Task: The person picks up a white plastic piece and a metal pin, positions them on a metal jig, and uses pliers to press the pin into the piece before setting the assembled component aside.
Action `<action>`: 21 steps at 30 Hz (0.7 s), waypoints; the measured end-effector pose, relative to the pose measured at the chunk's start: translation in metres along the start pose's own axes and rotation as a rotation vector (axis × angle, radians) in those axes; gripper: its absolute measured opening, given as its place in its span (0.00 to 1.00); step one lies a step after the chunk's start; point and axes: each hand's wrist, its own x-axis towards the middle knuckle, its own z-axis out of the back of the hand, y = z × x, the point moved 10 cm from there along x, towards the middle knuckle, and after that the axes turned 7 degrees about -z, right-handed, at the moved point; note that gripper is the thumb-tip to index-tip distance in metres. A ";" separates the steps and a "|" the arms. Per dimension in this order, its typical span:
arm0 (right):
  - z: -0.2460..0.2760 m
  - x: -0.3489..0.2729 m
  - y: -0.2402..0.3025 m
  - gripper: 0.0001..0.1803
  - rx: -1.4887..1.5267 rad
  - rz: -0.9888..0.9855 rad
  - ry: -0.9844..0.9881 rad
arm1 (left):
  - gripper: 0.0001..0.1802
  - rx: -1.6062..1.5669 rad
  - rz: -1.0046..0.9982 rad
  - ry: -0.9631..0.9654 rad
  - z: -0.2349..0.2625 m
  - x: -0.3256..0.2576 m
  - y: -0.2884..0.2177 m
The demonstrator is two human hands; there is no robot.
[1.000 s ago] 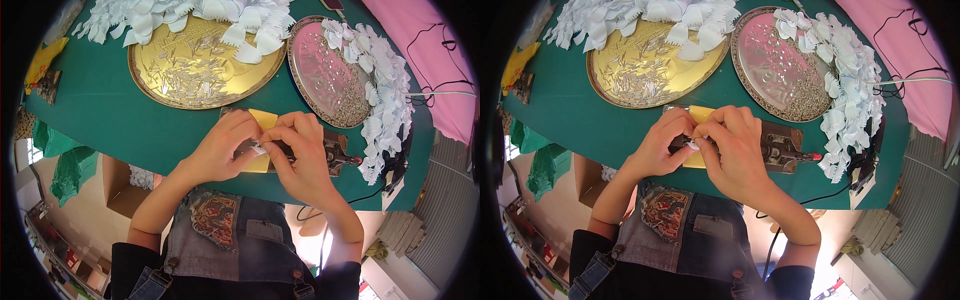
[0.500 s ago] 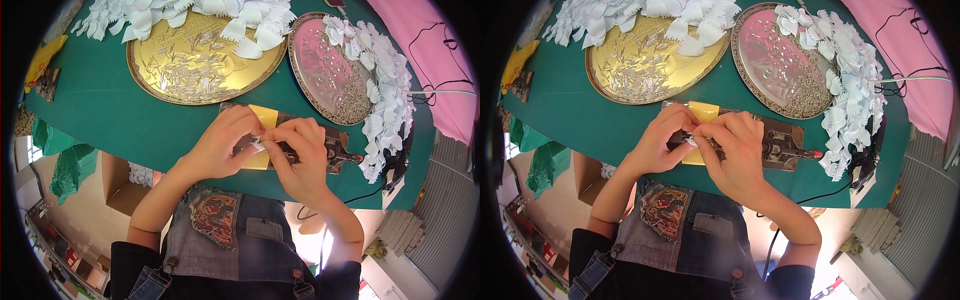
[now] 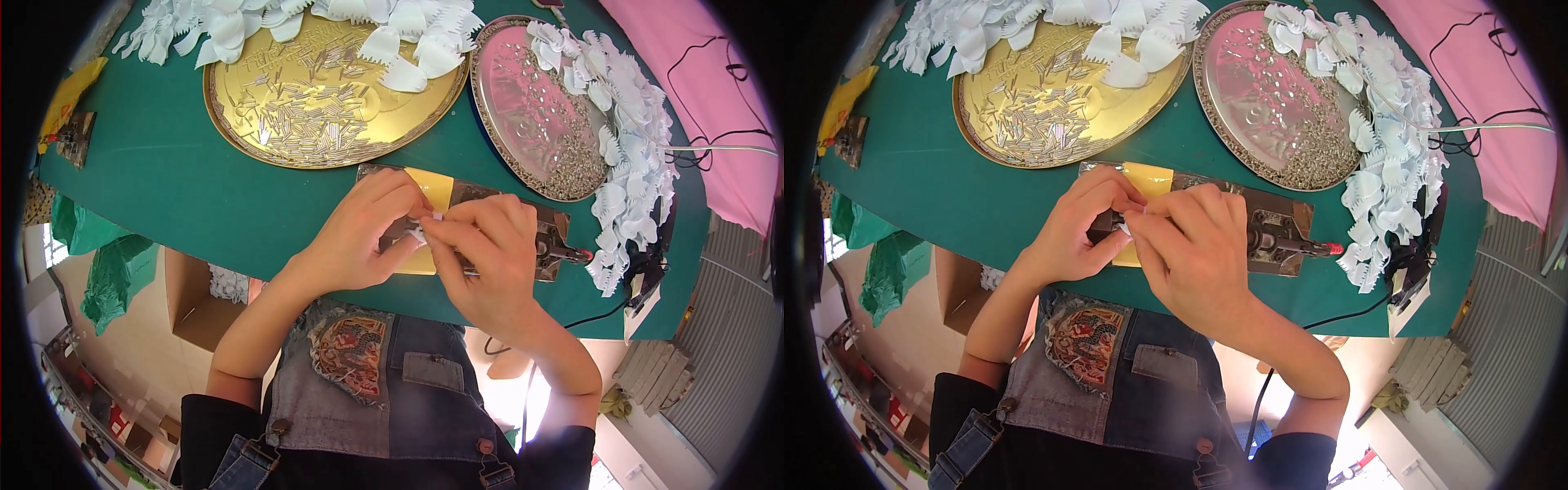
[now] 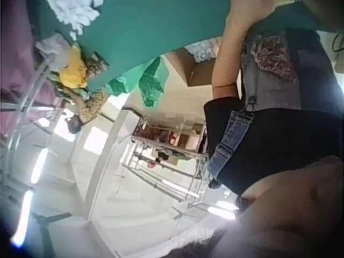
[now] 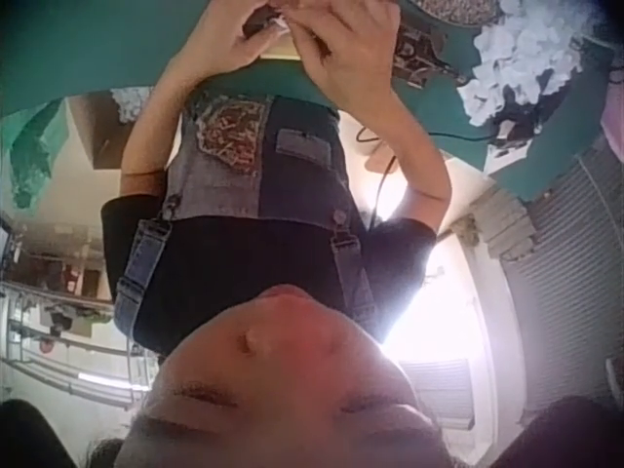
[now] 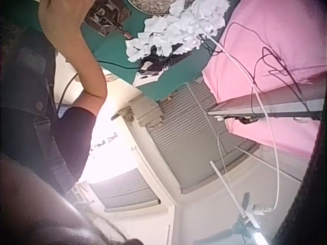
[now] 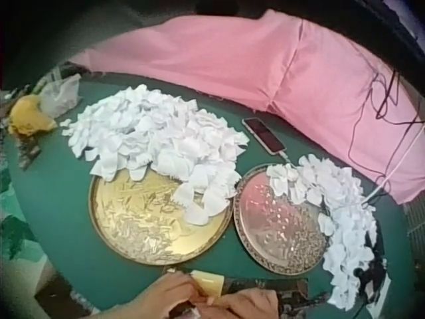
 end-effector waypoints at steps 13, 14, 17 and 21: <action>-0.003 -0.015 0.004 0.16 -0.152 0.282 -0.106 | 0.11 0.010 -0.007 0.000 0.001 0.001 0.000; -0.002 -0.015 0.004 0.15 -0.137 0.301 -0.111 | 0.11 0.010 -0.007 0.002 0.001 0.001 0.000; -0.002 -0.015 0.003 0.14 -0.120 0.311 -0.105 | 0.10 0.005 -0.001 -0.004 0.001 0.001 0.001; -0.003 -0.013 0.005 0.14 -0.142 0.299 -0.077 | 0.10 0.023 -0.011 -0.005 0.002 0.003 0.001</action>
